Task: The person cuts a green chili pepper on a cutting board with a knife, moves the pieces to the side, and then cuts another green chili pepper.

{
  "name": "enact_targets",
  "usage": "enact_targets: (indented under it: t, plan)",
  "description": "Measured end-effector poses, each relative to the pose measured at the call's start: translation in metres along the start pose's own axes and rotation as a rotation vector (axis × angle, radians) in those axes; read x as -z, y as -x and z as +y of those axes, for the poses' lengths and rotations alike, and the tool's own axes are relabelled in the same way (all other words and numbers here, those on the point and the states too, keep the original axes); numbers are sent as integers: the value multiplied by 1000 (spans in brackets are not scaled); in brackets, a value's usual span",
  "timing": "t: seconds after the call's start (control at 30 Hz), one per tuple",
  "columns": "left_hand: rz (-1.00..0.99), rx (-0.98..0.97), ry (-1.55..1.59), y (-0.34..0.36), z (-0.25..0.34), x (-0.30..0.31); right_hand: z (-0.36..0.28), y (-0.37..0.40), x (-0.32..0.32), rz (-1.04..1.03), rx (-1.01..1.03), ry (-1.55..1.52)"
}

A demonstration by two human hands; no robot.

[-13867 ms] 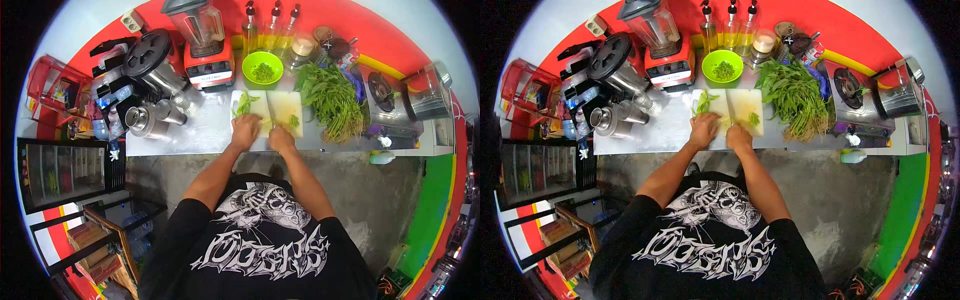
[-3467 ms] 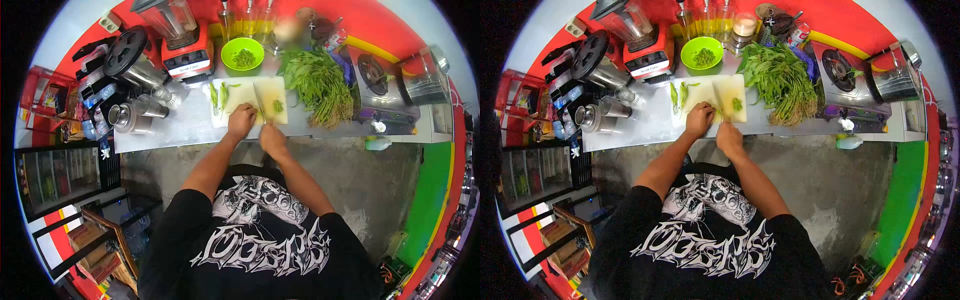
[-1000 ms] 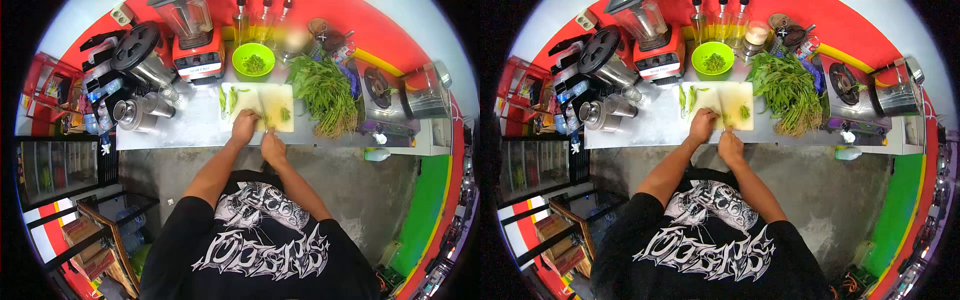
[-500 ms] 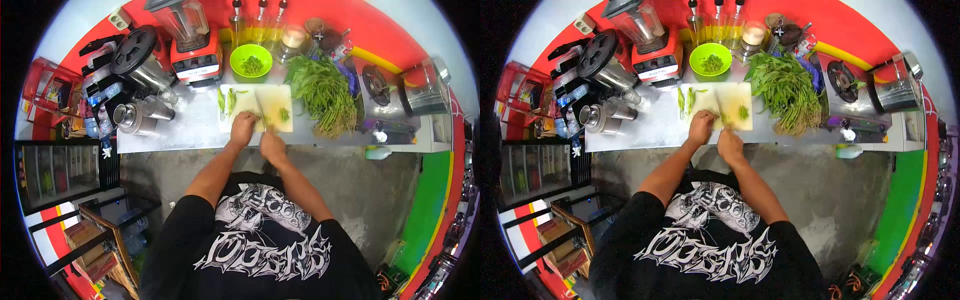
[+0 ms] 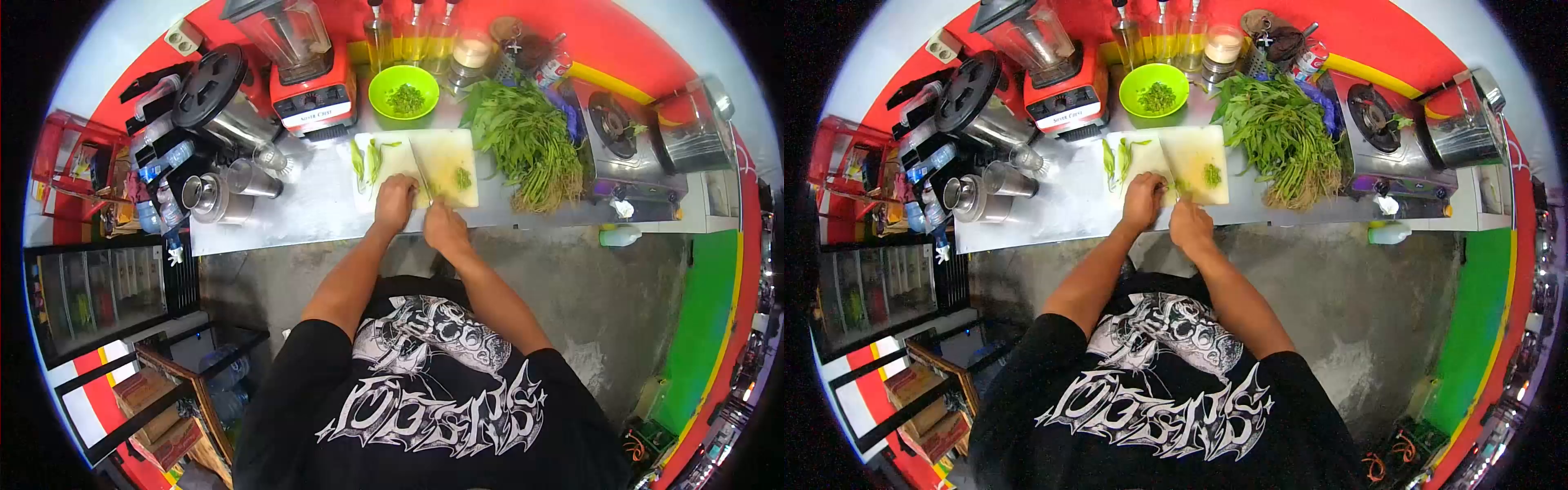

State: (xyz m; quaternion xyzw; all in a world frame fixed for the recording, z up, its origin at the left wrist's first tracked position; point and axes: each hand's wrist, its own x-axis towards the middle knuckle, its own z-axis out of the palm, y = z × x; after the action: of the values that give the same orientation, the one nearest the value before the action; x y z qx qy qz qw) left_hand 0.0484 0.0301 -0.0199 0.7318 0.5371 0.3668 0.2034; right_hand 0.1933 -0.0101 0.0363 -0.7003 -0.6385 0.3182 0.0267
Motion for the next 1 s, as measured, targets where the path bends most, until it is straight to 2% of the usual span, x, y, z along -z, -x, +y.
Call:
enact_targets:
  t: [0.23, 0.27, 0.4, 0.47, 0.57, 0.7, 0.77, 0.9, 0.97, 1.0]
  plan:
    - [17, 4, -17, 5, 7, 1, -6, -1, -12, -51, -123, 30]
    - [22, -12, -40, 5, 8, 0, -1, -2, -11, -5, -37, 33]
    - [-21, -45, -140, 5, 5, 0, 0, 6, -11, -1, 21, 66]
    - [-68, -40, -180, 7, 7, 0, 3, 6, -24, -12, -39, 26]
    - [-90, -72, -140, 10, 12, 8, 2, 3, -17, -32, -113, -2]
    - [-47, -30, -90, 11, 1, 2, 6, -14, -16, -83, 46, 140]
    - [-25, -31, -59, 10, -4, 0, 2, -8, -20, -44, -45, 92]
    - [-29, 15, -26, 9, -6, -1, 4, 2, -26, -6, -65, -7]
    - [-19, -16, 24, 7, -3, 3, 11, -10, -29, -12, 48, -9]
    - [-36, -7, 11, 7, -2, 5, -5, -8, -11, -50, -37, 56]
